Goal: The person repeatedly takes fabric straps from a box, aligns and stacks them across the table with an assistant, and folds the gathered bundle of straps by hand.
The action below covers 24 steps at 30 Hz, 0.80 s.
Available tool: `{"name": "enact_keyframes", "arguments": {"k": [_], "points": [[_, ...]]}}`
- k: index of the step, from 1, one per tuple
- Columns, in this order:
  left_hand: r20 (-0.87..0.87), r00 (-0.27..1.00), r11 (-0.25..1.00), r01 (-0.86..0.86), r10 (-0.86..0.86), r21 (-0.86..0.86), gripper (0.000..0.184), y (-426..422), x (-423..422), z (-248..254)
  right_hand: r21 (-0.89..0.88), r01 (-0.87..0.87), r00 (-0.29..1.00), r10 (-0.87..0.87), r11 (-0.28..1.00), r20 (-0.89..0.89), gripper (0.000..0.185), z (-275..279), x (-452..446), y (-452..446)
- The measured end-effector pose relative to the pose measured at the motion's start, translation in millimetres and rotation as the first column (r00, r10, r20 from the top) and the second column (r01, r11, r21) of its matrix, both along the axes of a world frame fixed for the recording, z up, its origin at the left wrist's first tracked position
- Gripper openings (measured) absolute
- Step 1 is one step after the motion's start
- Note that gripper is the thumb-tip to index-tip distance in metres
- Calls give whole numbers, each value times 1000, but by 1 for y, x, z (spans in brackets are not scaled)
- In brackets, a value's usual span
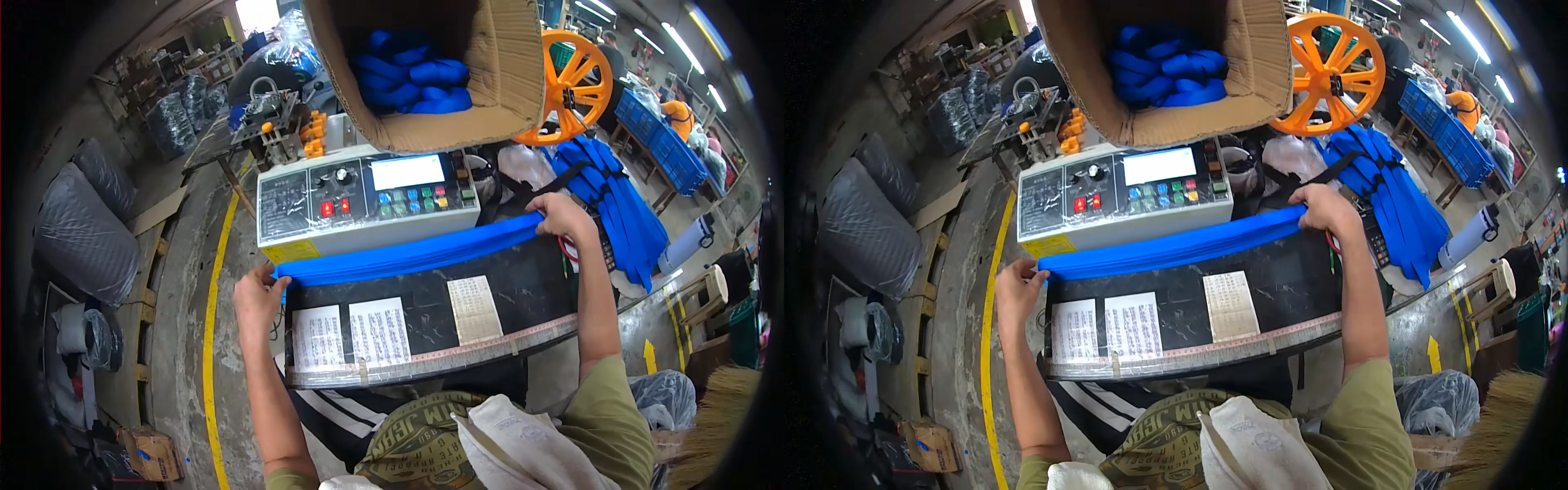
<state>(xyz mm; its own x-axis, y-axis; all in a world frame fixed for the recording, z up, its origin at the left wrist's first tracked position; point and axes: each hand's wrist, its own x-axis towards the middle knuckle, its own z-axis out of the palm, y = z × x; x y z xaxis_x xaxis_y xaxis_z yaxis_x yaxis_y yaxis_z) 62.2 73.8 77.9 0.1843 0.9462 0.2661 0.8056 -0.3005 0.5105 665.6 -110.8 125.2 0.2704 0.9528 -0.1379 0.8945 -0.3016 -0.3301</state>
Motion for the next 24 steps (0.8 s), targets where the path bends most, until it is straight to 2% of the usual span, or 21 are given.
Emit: {"name": "enact_keyframes", "arguments": {"k": [1,2,3,4,5,6,8,10,12,14,15,18,20,21,22,23,24], "points": [[7,1000,1000,-6,5,11,36,-5,1,4,195,-50,989,21,980,146,43,5,-16,-11],[91,996,998,-24,18,66,32,-13,4,11,374,-126,957,13,919,291,36,23,-34,-14],[171,985,992,-43,23,115,28,-22,8,18,399,-120,993,101,909,68,32,55,-57,-14],[245,969,985,-62,21,158,24,-31,13,19,418,-103,969,186,903,-162,29,86,-85,-16],[240,971,986,-59,19,159,24,-38,21,16,477,-162,953,262,864,-152,27,106,-104,-14],[324,946,986,-27,-28,162,21,-45,30,12,532,-217,932,336,818,-137,26,124,-119,-7],[484,867,983,38,-120,177,15,-64,50,1,586,-329,938,330,741,109,24,159,-149,19],[461,863,974,133,-205,184,13,-88,75,-8,643,-421,904,349,639,246,23,171,-158,76],[469,838,959,224,-280,174,13,-117,100,-5,667,-475,876,235,574,421,23,164,-161,140],[473,826,952,275,-307,138,14,-139,114,0,663,-475,857,135,579,497,25,153,-166,188],[476,812,938,331,-337,100,14,-145,115,3,662,-480,855,137,576,501,25,147,-163,193],[469,813,932,355,-343,67,14,-153,100,11,580,-546,794,151,605,589,27,147,-163,200],[475,809,930,363,-346,59,13,-153,98,23,711,-524,849,227,469,476,23,149,-181,156],[523,773,932,328,-358,153,14,-155,98,31,757,-355,917,361,548,169,20,153,-201,119],[567,733,927,288,-375,240,14,-158,99,39,739,-186,883,441,648,-163,17,152,-222,79],[605,690,915,242,-397,324,14,-159,101,45,730,-146,846,466,668,-257,16,142,-238,46],[607,687,913,246,-400,324,14,-160,106,52,717,-104,801,486,689,-350,14,127,-251,17]]}}
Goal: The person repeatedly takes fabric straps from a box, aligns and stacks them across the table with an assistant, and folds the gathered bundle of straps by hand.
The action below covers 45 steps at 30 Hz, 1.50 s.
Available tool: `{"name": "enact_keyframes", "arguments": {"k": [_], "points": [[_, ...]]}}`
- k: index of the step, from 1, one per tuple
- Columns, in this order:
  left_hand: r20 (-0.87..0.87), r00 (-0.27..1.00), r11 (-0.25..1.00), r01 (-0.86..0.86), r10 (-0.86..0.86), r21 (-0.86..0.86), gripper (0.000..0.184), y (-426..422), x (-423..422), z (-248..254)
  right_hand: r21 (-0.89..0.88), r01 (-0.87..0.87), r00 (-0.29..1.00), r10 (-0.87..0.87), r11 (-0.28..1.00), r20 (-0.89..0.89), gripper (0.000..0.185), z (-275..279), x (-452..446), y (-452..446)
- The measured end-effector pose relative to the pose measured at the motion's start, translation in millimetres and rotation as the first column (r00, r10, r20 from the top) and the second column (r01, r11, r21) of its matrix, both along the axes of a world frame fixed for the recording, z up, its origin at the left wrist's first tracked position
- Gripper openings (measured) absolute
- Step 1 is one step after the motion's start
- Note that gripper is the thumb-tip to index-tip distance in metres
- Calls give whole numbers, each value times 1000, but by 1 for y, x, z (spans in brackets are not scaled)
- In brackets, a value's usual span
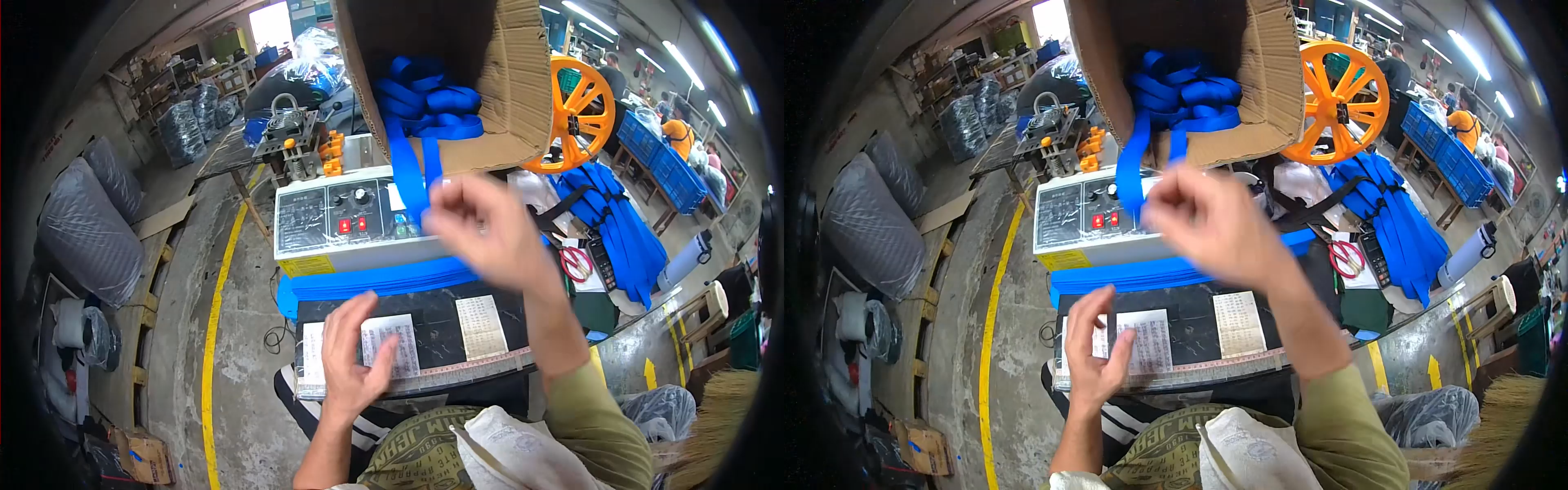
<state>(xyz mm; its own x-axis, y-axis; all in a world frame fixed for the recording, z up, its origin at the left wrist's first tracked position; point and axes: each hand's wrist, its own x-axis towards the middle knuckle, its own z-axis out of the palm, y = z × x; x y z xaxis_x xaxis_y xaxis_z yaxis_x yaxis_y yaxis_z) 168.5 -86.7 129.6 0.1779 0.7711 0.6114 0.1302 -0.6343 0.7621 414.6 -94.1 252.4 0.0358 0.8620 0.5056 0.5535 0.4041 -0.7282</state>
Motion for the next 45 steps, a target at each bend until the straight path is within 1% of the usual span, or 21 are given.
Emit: {"name": "enact_keyframes", "arguments": {"k": [3,4,5,7,8,11,13,15,17,21,23,26,29,31,32,35,36,38,42,43,45], "points": [[-42,983,902,-147,179,406,14,-1,21,16,-44,-246,924,221,968,-314,17,-55,-30,-61],[-45,983,904,-144,177,403,14,0,19,14,-7,-299,853,264,954,-450,19,-75,-36,-66],[-194,981,943,79,-15,324,14,1,12,10,-13,-294,851,256,956,-458,19,-81,-34,-67],[-417,807,870,488,-418,73,15,6,-2,1,-72,-353,697,211,933,-685,20,-92,-27,-75],[-420,796,863,502,-436,54,15,7,-5,-3,-95,-381,598,167,920,-784,21,-100,-22,-82],[-431,633,765,551,-644,-334,19,13,-16,-15,-197,-170,622,-50,966,-781,23,-133,17,-87],[-378,665,756,480,-644,-445,19,16,-39,-25,-136,84,561,-160,987,-812,17,-146,47,-85],[-330,701,734,405,-632,-545,20,24,-67,-35,-32,188,479,-120,982,-869,11,-169,87,-85],[-174,801,657,321,-572,-682,23,32,-97,-48,-86,241,448,-189,967,-874,10,-189,120,-92],[-276,840,676,139,-468,-724,22,40,-133,-54,-223,339,466,-370,914,-804,9,-210,133,-103],[-242,858,699,173,-453,-694,22,36,-123,-55,-262,361,497,-423,895,-758,10,-201,127,-101],[-184,878,765,261,-442,-589,24,23,-89,-52,-149,146,712,-209,978,-670,9,-166,81,-100],[-113,840,800,451,-530,-396,27,8,-25,-39,-275,-219,790,5,936,-613,14,-161,47,-105],[181,769,586,596,-613,-548,27,-12,6,-44,-331,-361,786,94,872,-611,16,-155,21,-104],[183,774,587,591,-607,-553,27,-11,11,-48,-406,-408,790,93,818,-606,17,-151,10,-102],[551,784,389,620,-285,-681,27,-1,22,-61,-541,-485,797,94,686,-596,19,-149,2,-101],[551,784,389,620,-284,-682,27,4,19,-59,-537,-448,812,73,715,-580,21,-153,12,-103],[664,747,509,580,-20,-636,23,24,-5,-56,-523,-372,833,27,767,-552,25,-162,39,-109],[447,868,698,181,218,-692,23,54,-74,-72,-601,-247,898,-54,760,-437,25,-167,111,-125],[444,869,697,179,219,-695,23,59,-94,-77,-641,-135,928,-131,756,-350,24,-166,121,-126],[125,973,741,-63,196,-669,21,64,-128,-88,-672,-25,944,-204,740,-259,22,-169,137,-128]]}}
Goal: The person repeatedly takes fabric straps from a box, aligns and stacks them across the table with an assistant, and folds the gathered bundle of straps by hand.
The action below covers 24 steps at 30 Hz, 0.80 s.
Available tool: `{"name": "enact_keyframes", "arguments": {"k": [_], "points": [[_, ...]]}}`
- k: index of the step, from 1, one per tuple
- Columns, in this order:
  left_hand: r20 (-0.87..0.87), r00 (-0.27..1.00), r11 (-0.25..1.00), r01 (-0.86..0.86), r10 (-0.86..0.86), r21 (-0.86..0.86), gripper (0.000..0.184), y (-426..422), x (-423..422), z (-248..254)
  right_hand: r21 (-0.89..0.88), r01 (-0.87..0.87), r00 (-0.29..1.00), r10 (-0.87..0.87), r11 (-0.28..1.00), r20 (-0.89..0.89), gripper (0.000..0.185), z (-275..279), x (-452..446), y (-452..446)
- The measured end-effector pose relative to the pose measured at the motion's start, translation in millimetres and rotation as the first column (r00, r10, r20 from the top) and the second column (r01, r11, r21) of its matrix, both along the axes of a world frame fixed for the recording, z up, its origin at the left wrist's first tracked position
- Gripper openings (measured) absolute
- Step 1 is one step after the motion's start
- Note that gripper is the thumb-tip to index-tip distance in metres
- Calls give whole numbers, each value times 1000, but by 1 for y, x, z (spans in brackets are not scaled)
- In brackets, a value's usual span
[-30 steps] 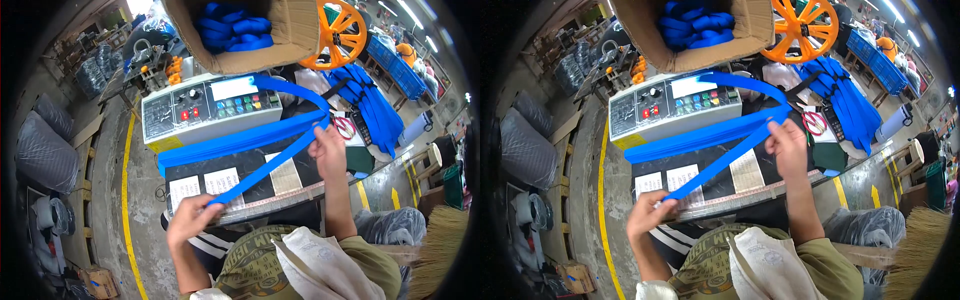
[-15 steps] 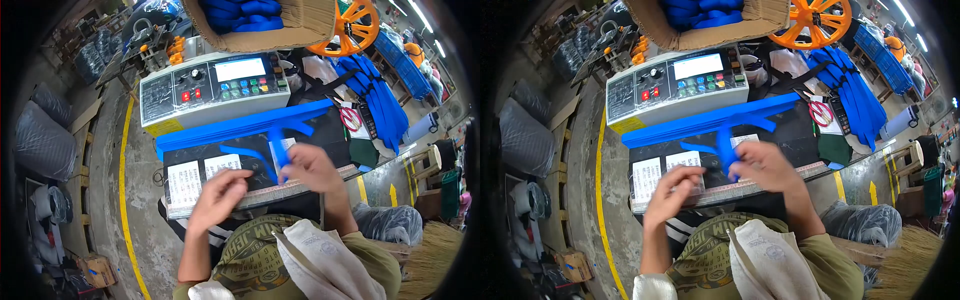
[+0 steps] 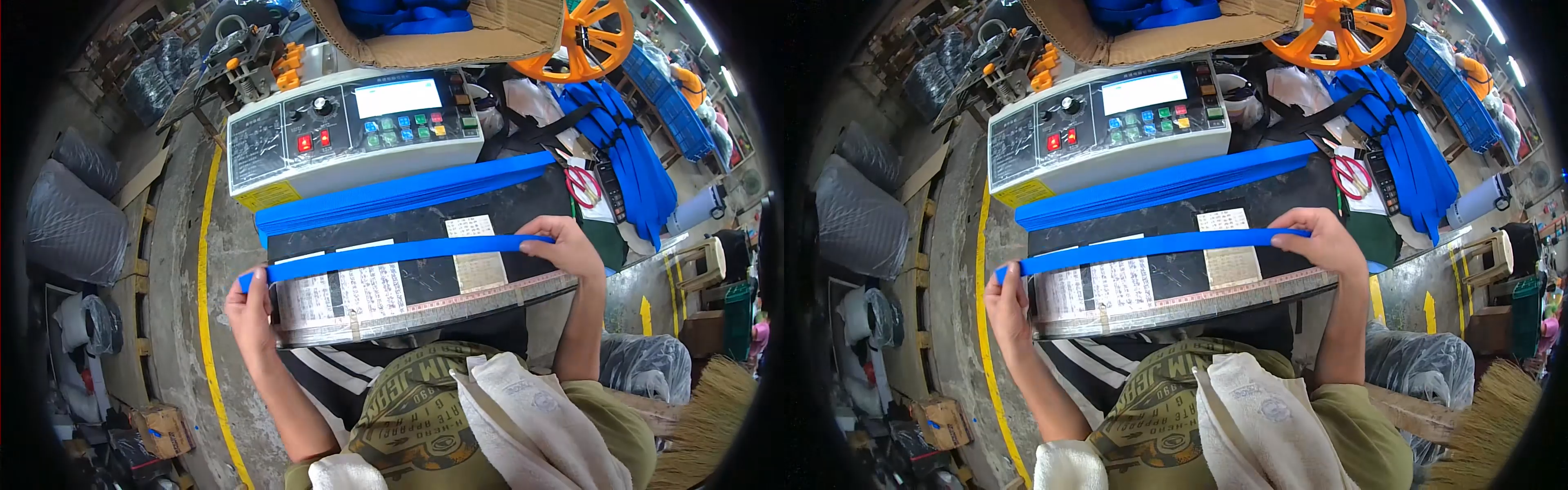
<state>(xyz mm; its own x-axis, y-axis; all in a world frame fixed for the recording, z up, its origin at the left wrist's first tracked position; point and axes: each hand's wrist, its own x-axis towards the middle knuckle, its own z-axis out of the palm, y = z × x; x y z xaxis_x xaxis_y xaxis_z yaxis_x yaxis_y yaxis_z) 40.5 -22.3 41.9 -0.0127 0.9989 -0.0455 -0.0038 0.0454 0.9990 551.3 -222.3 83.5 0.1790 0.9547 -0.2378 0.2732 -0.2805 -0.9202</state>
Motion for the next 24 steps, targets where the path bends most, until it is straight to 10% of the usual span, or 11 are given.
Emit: {"name": "enact_keyframes", "arguments": {"k": [4,8,11,15,19,22,24], "points": [[-394,915,994,106,-90,19,17,5,-24,-23,-21,131,946,-118,991,300,28,-18,20,1],[-263,964,999,45,-40,12,14,-3,-16,-13,-21,101,919,-85,995,386,35,-19,25,-1],[-111,984,972,158,-141,172,12,-19,14,20,391,-254,591,-178,885,787,41,10,-18,9],[-313,847,615,529,-430,586,21,-40,75,67,310,-272,927,162,911,339,39,73,-120,35],[-195,819,511,502,-539,698,19,-72,145,82,449,-572,772,264,687,579,25,77,-152,51],[472,599,730,666,-646,154,13,-99,154,73,751,-144,959,-95,645,266,14,80,-144,58],[299,643,697,706,-706,127,12,-92,138,64,666,161,973,-229,729,15,15,71,-102,55]]}}
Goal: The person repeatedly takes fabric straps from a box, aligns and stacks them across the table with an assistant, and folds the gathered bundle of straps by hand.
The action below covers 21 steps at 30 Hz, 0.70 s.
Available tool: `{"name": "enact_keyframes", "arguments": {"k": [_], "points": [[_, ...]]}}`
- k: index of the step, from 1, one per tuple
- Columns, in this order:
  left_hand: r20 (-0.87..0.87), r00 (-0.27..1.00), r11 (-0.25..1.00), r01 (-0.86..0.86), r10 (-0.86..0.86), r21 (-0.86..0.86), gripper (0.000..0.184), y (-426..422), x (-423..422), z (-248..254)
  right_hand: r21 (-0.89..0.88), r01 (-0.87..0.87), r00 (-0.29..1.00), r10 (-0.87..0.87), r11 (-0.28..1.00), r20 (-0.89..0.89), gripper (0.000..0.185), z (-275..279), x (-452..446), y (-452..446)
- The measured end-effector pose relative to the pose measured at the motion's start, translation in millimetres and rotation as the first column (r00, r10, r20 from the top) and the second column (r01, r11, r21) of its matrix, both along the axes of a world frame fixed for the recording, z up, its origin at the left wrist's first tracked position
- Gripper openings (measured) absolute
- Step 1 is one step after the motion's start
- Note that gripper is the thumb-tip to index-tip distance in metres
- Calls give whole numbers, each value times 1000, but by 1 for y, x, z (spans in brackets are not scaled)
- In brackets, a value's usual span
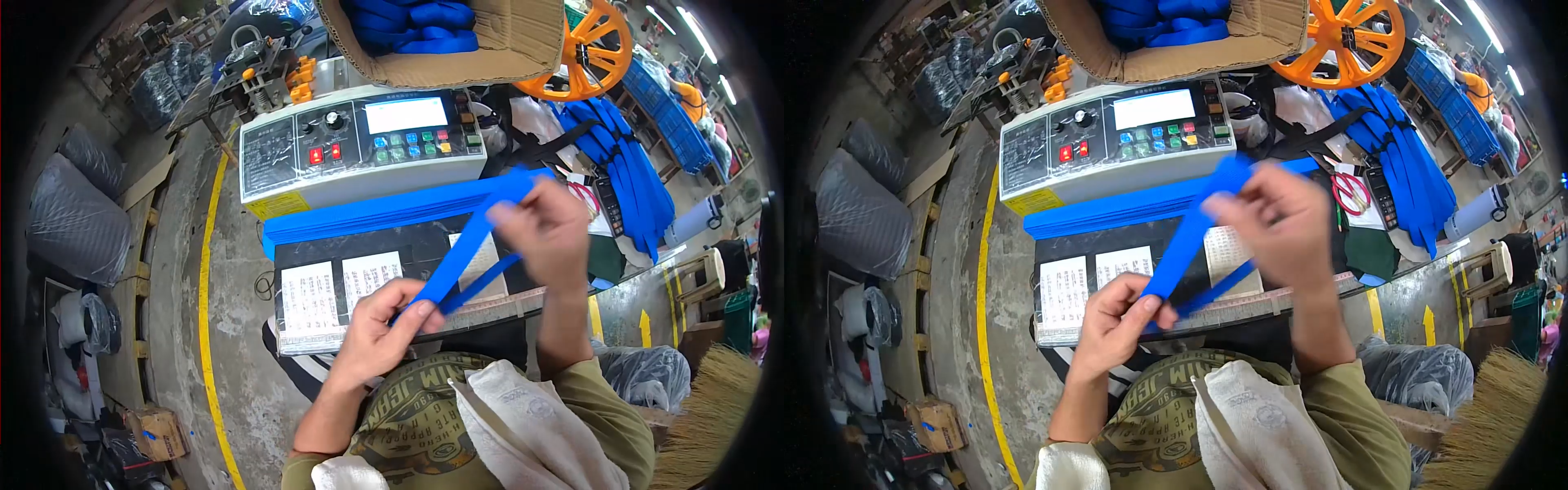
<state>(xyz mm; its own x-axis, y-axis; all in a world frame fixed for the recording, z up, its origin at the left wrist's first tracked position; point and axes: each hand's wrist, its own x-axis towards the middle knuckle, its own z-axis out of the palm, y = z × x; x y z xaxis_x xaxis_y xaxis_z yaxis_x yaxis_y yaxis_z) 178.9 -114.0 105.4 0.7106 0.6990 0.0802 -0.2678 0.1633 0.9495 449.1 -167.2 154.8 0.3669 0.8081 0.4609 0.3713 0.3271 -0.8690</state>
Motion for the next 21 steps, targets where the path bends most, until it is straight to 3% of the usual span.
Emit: {"name": "enact_keyframes", "arguments": {"k": [1,4,7,9,10,12,13,16,21], "points": [[-163,987,994,34,-16,108,12,8,-13,-7,9,91,994,-90,996,-70,14,4,19,0],[-336,939,994,94,-69,59,13,40,-67,-32,7,337,935,-334,941,-124,18,-12,96,2],[-451,891,992,92,-44,86,17,77,-121,-43,-59,413,887,-416,909,-202,20,-49,160,2],[-523,849,997,-53,73,53,14,102,-143,-39,-91,431,878,-440,898,-188,21,-73,182,8],[-524,848,997,-53,75,57,14,113,-148,-38,-122,445,871,-460,887,-171,21,-86,191,12],[-417,849,945,-265,324,193,11,137,-150,-40,-150,460,863,-480,875,-157,22,-104,196,20],[-416,849,944,-265,325,197,11,147,-147,-41,-157,462,866,-482,873,-134,22,-111,196,24],[-320,724,788,-522,611,325,20,177,-137,-48,-168,470,868,-488,866,-86,23,-124,194,35],[-351,666,748,-529,658,400,26,204,-126,-65,-234,525,848,-525,818,68,29,-129,196,40]]}}
